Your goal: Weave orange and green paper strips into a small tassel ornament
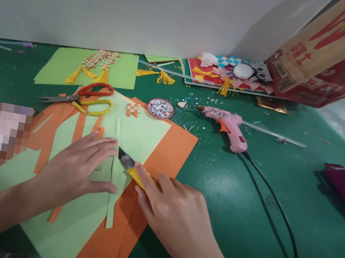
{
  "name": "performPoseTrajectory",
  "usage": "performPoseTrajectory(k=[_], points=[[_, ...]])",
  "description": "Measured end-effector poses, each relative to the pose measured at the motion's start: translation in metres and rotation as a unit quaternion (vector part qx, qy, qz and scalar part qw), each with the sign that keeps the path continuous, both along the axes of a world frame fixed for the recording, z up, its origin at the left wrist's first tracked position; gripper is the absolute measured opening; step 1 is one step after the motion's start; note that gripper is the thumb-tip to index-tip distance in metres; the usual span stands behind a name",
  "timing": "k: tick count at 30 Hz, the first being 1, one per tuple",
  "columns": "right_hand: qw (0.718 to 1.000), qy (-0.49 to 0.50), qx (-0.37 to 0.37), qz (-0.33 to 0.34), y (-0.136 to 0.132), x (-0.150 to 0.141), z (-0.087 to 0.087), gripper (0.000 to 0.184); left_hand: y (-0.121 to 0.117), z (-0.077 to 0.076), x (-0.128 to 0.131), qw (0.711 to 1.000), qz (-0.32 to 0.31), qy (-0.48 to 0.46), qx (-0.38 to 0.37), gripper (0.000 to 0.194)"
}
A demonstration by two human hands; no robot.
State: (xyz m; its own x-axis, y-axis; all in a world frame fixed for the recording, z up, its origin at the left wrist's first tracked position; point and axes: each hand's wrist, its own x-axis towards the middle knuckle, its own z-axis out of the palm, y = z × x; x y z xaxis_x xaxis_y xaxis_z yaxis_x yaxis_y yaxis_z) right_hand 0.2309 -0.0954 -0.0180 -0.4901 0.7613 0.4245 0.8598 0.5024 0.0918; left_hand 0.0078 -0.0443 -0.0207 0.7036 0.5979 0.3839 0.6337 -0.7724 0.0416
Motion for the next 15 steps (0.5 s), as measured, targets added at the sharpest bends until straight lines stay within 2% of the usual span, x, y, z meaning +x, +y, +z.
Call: performPoseTrajectory(k=[4, 6, 8, 11, 15], points=[[1.000, 0.009, -0.009, 0.007, -0.0076, -0.0004, 0.0041, 0.044, -0.0014, 0.0053, 0.0018, 1.000, -0.015, 0.008, 0.017, 0.037], [1.000, 0.013, -0.014, 0.012, -0.0093, -0.0007, 0.0055, 0.044, -0.0006, 0.0058, 0.0017, 1.000, -0.008, 0.017, 0.013, 0.030], [1.000, 0.016, -0.017, 0.016, -0.0096, -0.0009, 0.0057, 0.042, 0.0013, 0.0040, 0.0005, 1.000, 0.011, 0.023, 0.004, 0.037], [0.999, 0.016, -0.021, 0.018, -0.0089, -0.0014, 0.0046, 0.040, 0.0047, -0.0001, -0.0020, 0.998, 0.042, 0.035, -0.009, 0.058], [1.000, 0.018, -0.017, 0.013, -0.0084, -0.0025, 0.0038, 0.043, 0.0065, -0.0013, -0.0031, 0.997, 0.055, 0.050, -0.028, 0.064]])
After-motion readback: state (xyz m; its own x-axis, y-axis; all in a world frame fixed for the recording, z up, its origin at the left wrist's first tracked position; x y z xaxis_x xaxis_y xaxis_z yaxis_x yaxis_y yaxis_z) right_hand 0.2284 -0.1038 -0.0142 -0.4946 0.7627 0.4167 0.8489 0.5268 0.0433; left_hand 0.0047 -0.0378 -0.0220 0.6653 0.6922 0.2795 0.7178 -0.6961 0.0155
